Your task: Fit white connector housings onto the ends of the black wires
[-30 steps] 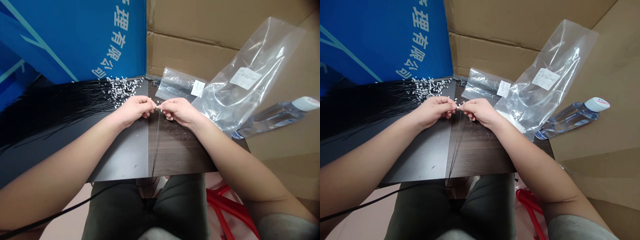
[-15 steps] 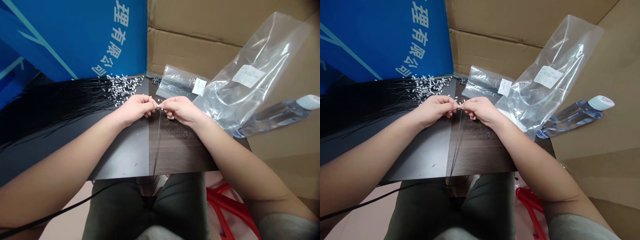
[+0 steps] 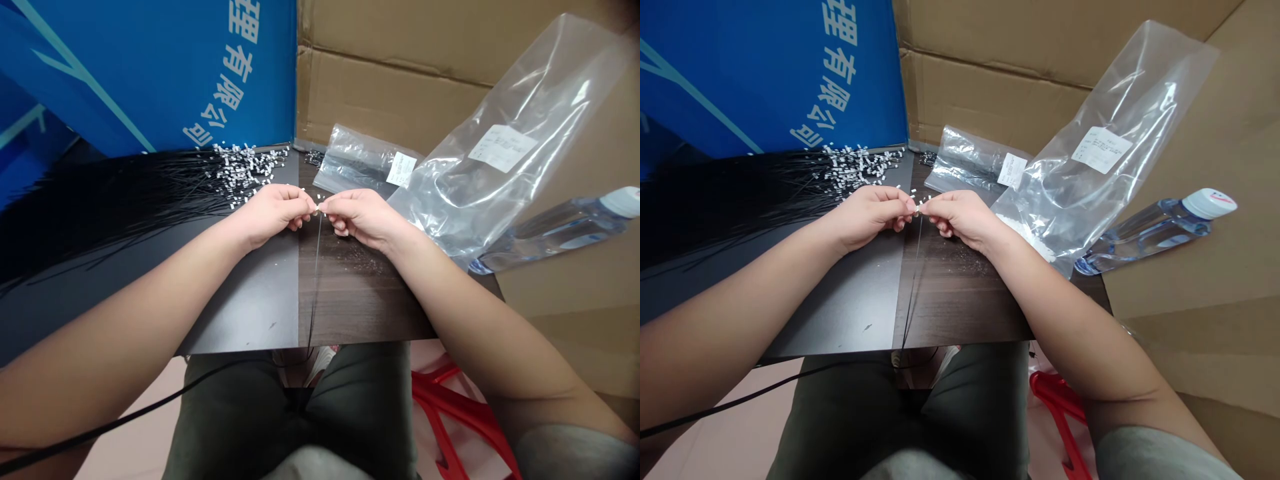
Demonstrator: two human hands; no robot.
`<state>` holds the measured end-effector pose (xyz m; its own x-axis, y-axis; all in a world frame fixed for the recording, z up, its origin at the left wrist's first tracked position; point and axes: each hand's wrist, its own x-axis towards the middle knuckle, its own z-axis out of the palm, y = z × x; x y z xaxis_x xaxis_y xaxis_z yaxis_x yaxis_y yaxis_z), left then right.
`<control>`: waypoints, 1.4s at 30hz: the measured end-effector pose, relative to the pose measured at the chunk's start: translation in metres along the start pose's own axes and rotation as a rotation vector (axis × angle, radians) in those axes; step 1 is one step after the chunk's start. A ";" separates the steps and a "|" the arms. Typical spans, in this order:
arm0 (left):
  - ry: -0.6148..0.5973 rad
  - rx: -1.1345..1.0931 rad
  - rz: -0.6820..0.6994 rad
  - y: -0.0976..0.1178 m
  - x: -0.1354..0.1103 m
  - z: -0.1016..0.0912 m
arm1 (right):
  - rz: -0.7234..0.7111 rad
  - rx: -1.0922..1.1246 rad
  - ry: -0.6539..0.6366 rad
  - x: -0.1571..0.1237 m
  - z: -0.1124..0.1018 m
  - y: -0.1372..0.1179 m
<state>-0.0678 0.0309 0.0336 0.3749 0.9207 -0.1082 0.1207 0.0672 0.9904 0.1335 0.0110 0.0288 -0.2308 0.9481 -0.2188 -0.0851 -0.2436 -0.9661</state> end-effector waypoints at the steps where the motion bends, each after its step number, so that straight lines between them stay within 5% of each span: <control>1: 0.003 -0.023 -0.007 0.000 0.000 0.000 | 0.004 0.008 0.003 0.000 0.000 -0.001; 6: 0.019 -0.169 -0.058 0.000 0.003 -0.002 | 0.023 0.014 -0.010 -0.003 -0.001 -0.005; 13: -0.055 -0.219 -0.080 -0.002 0.003 -0.003 | 0.089 -0.060 -0.189 -0.010 0.002 -0.006; 42: -0.112 -0.162 -0.102 0.002 -0.001 -0.001 | 0.073 -0.066 -0.236 -0.011 0.003 -0.004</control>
<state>-0.0689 0.0309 0.0355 0.4690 0.8582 -0.2087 0.0174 0.2272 0.9737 0.1336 0.0012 0.0355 -0.4546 0.8526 -0.2577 0.0016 -0.2885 -0.9575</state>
